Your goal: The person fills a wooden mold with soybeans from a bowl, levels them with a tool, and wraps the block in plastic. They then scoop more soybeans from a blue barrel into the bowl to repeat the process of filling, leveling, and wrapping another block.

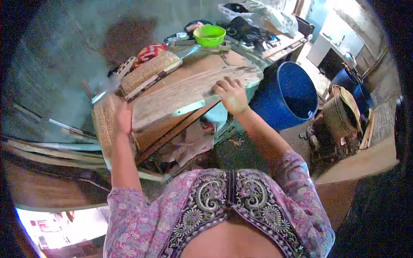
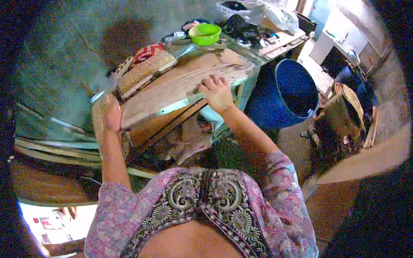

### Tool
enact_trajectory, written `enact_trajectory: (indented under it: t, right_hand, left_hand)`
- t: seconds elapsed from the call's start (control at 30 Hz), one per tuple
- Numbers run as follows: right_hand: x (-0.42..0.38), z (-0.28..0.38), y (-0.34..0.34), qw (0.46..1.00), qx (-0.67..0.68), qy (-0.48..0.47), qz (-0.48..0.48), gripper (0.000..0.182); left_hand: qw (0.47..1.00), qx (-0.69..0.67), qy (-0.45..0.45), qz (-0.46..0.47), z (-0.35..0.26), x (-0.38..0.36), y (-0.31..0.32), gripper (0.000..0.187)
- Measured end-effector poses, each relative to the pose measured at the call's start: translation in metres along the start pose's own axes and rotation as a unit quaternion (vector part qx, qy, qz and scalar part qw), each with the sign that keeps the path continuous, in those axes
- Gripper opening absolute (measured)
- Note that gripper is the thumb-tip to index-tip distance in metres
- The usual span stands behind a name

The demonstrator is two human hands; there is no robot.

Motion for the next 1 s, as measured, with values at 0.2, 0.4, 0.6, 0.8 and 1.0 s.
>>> enact_trajectory:
  t: [0.2,0.4,0.6,0.8,1.0]
  right_hand:
    - [-0.004,-0.006,0.127,0.996,0.048,-0.030,0.070,0.027]
    - [-0.016,-0.008,0.200,0.965,0.187,-0.063,0.172,0.036]
    - [-0.012,-0.021,0.228,0.903,0.297,-0.077,0.300,0.050]
    - [-0.014,-0.084,0.243,0.923,0.348,0.045,0.160,0.041]
    - [0.033,-0.253,0.217,0.777,0.433,0.455,-0.041,0.030]
  left_hand:
    - [0.880,0.359,-0.118,-0.287,0.081,0.021,-0.097,0.067]
    - [0.804,0.481,-0.094,-0.338,0.093,0.022,-0.090,0.056]
    - [0.723,0.620,-0.052,-0.301,0.115,0.035,-0.096,0.050]
    - [0.620,0.700,-0.046,-0.352,0.133,0.045,-0.093,0.048]
    - [0.533,0.759,-0.070,-0.367,0.129,0.051,-0.070,0.046]
Point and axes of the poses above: each hand's wrist, its own x-axis towards the middle knuckle, its own y-axis out of the palm, z = x × y, the point moved 5 cm from there along x, towards the middle knuckle, and after that the axes turned 12 degrees about -y, right-handed, at the moved point
